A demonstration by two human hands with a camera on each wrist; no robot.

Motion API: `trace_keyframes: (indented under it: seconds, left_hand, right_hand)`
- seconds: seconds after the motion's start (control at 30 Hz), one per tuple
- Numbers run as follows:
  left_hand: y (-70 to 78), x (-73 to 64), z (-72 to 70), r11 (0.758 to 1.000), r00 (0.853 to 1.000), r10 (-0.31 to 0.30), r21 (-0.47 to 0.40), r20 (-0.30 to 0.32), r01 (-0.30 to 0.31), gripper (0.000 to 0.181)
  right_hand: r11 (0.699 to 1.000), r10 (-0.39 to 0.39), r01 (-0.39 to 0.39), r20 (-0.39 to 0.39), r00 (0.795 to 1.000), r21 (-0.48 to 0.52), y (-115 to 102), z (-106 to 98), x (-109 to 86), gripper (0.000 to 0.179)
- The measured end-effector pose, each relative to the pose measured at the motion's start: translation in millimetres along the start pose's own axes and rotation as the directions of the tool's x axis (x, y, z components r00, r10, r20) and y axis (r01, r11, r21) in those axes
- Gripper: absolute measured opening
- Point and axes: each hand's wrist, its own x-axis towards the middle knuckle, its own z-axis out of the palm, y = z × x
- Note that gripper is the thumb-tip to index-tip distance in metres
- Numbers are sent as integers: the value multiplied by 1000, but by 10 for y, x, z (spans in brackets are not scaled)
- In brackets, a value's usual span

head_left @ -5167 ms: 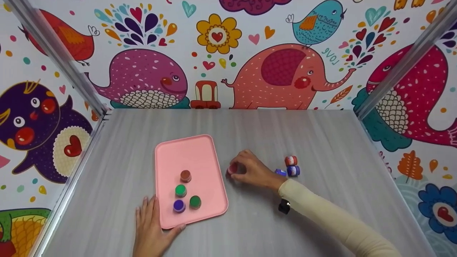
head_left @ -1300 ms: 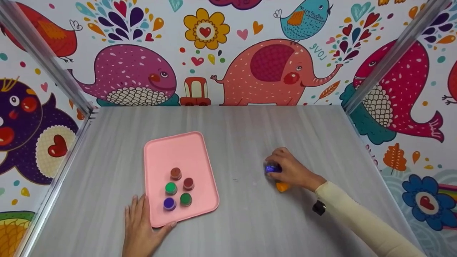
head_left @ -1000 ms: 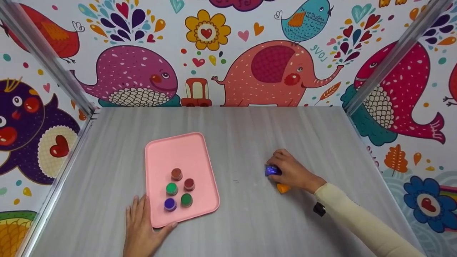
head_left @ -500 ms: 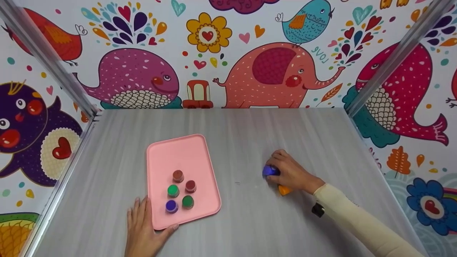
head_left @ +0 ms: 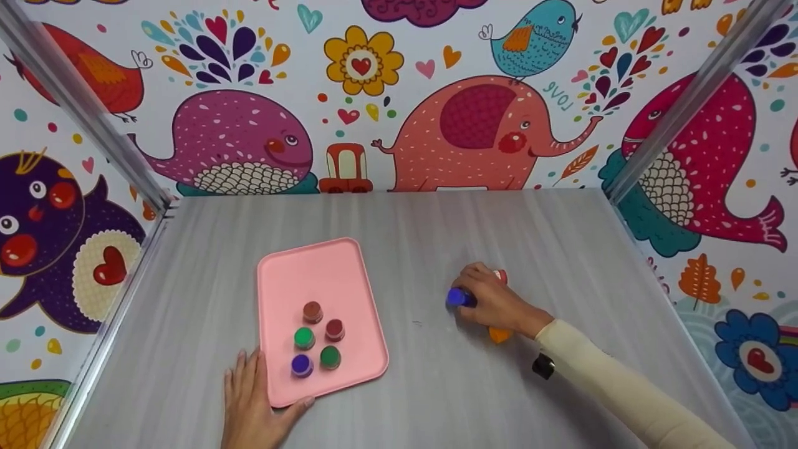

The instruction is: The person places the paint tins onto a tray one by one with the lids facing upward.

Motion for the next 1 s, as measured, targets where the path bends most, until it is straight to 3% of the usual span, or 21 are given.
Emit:
trace_keyframes:
  seconds: [0.2,0.7,1.0]
  left_hand:
    - [-15,-35,-10,1000,999,-21,-1,26,21,151]
    - [4,-2,3,999,999,-14,-34,42,15,147]
    - [25,39,-9,999,1000,-1,-41,16,2,147]
  right_hand:
    - [999,-21,21,-7,1000,32,-88,74,117,32]
    - [984,49,-55,41,998,171,-240,301,234,35]
    - [969,8,-9,3,1000,247,-355,396,410,35]
